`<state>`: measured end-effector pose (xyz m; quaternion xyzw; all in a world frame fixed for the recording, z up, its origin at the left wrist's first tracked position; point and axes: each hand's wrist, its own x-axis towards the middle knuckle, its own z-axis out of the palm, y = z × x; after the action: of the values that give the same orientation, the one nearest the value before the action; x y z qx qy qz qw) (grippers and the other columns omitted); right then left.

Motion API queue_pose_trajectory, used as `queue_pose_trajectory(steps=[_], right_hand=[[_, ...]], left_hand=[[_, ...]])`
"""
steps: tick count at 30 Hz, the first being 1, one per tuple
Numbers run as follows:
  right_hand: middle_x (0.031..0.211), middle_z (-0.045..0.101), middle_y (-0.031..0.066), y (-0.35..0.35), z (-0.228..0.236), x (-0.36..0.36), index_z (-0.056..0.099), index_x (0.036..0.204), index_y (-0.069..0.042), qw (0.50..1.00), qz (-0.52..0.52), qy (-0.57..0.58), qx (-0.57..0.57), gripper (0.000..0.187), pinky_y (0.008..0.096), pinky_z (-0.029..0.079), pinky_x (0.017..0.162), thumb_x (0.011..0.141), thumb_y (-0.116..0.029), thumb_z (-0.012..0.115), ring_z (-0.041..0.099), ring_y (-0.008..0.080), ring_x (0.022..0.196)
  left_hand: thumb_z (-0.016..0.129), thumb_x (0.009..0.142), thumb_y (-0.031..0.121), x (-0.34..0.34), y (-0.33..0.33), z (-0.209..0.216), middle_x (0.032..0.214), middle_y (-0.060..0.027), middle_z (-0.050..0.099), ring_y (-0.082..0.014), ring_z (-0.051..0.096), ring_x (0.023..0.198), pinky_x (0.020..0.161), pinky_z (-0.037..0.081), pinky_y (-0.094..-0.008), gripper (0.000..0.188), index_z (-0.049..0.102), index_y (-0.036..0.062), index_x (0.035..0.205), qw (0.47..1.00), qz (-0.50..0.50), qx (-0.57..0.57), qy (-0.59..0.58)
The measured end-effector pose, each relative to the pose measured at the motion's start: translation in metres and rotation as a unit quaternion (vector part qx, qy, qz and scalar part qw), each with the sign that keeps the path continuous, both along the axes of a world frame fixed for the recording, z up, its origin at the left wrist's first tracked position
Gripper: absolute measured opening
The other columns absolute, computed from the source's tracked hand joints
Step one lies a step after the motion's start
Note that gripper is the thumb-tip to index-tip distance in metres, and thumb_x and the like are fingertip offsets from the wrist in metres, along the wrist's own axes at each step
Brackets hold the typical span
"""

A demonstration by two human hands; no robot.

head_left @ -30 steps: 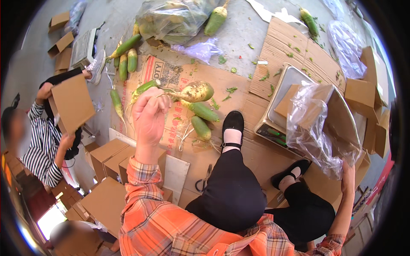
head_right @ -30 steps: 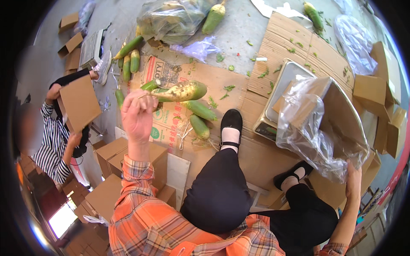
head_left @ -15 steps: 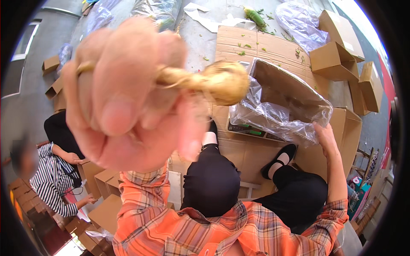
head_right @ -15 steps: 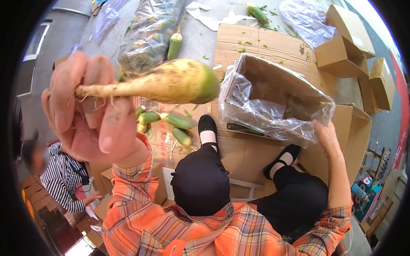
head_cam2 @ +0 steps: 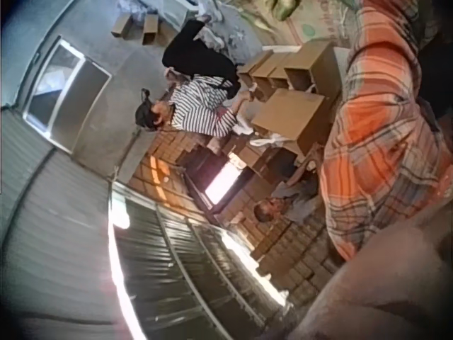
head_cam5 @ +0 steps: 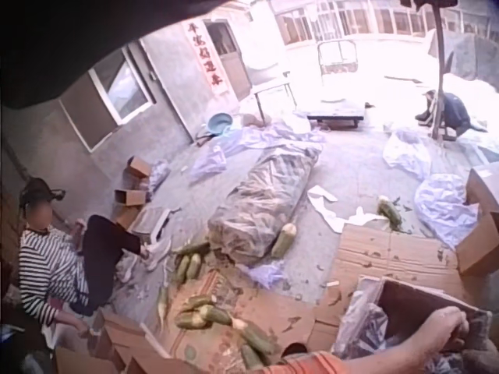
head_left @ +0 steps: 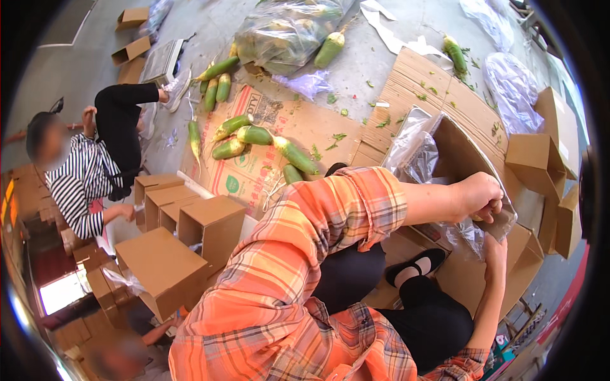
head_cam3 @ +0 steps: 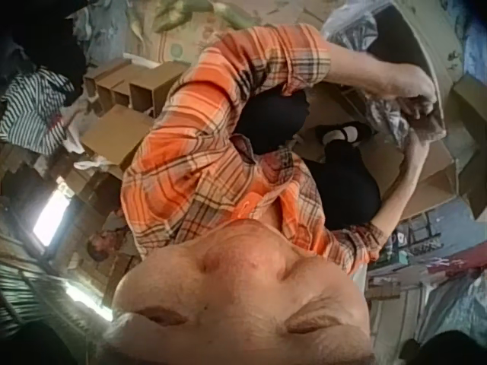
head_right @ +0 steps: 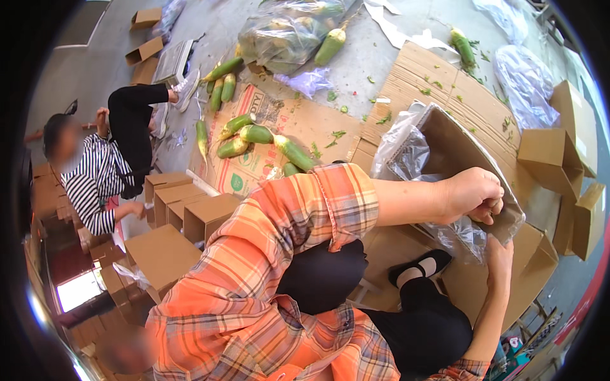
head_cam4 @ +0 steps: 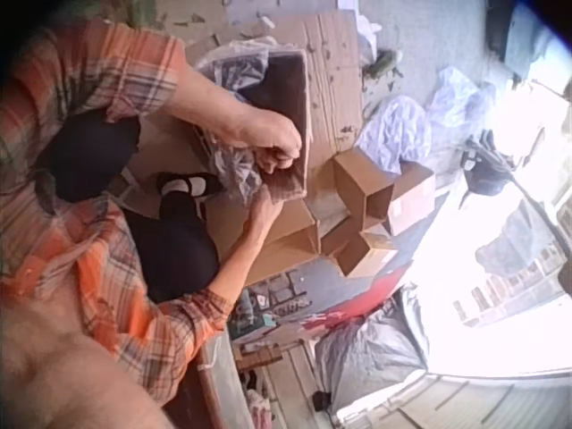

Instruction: Packing loofahs into plastic bags and cardboard boxes at a weighing station.

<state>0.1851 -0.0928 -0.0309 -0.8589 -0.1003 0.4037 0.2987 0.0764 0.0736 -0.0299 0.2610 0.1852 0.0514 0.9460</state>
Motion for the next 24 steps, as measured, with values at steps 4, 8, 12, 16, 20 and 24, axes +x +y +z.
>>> queue_pose_trajectory(steps=[4,8,12,16,20,24], right_hand=[[0.112,0.056,0.0087,-0.013,-0.007,0.012,0.048,0.123,-0.001,1.000,0.004,0.009,0.002,0.045,0.0311,0.040,0.087,0.079,-0.013,0.052,0.052,0.0187,0.099],[0.116,0.054,0.0089,-0.015,-0.005,0.015,0.045,0.127,-0.002,0.999,0.001,0.026,0.032,0.048,0.0319,0.039,0.090,0.083,-0.017,0.057,0.052,0.0194,0.104],[0.121,0.052,0.0081,0.000,0.006,0.007,0.040,0.131,-0.002,0.995,-0.001,0.027,0.092,0.052,0.0321,0.037,0.093,0.086,-0.021,0.059,0.050,0.0195,0.108],[0.119,0.054,0.0080,-0.004,-0.015,0.015,0.043,0.129,-0.001,0.996,0.003,0.019,0.082,0.047,0.0301,0.037,0.093,0.088,-0.018,0.056,0.050,0.0183,0.106],[0.117,0.055,0.0081,-0.018,-0.016,0.026,0.045,0.127,0.000,0.999,-0.001,-0.046,0.027,0.043,0.0294,0.038,0.091,0.089,-0.017,0.055,0.051,0.0178,0.105],[0.115,0.055,0.0084,-0.008,-0.007,0.017,0.046,0.125,0.002,0.999,0.015,-0.048,0.007,0.042,0.0300,0.038,0.089,0.089,-0.019,0.054,0.051,0.0179,0.103]], left_hand=[[0.051,0.078,0.011,-0.029,0.036,-0.010,0.074,-0.0121,0.056,-0.0222,0.054,0.066,0.064,0.049,-0.0364,0.014,0.061,0.0016,0.076,0.881,-0.073,0.466,0.033],[0.058,0.074,0.015,-0.057,0.049,-0.006,0.093,-0.0119,0.057,-0.0238,0.053,0.087,0.072,0.046,-0.0336,0.021,0.067,0.0017,0.088,0.436,-0.161,0.869,0.169],[0.060,0.072,0.013,-0.070,0.047,0.005,0.095,-0.0087,0.056,-0.0223,0.050,0.091,0.072,0.043,-0.0289,0.024,0.067,0.0021,0.092,0.374,-0.250,0.869,0.207],[0.060,0.072,0.013,-0.097,0.062,-0.002,0.087,-0.0097,0.056,-0.0223,0.052,0.079,0.068,0.044,-0.0334,0.012,0.064,0.0030,0.078,0.488,-0.035,0.871,0.030],[0.061,0.073,0.012,-0.143,0.095,-0.009,0.084,-0.0079,0.056,-0.0238,0.055,0.079,0.068,0.045,-0.0356,0.008,0.060,0.0066,0.080,0.522,0.236,0.820,-0.014],[0.061,0.078,0.009,-0.241,0.172,-0.088,0.084,-0.0097,0.058,-0.0243,0.057,0.078,0.071,0.046,-0.0330,0.010,0.063,0.0031,0.086,0.609,0.262,0.704,0.255]])
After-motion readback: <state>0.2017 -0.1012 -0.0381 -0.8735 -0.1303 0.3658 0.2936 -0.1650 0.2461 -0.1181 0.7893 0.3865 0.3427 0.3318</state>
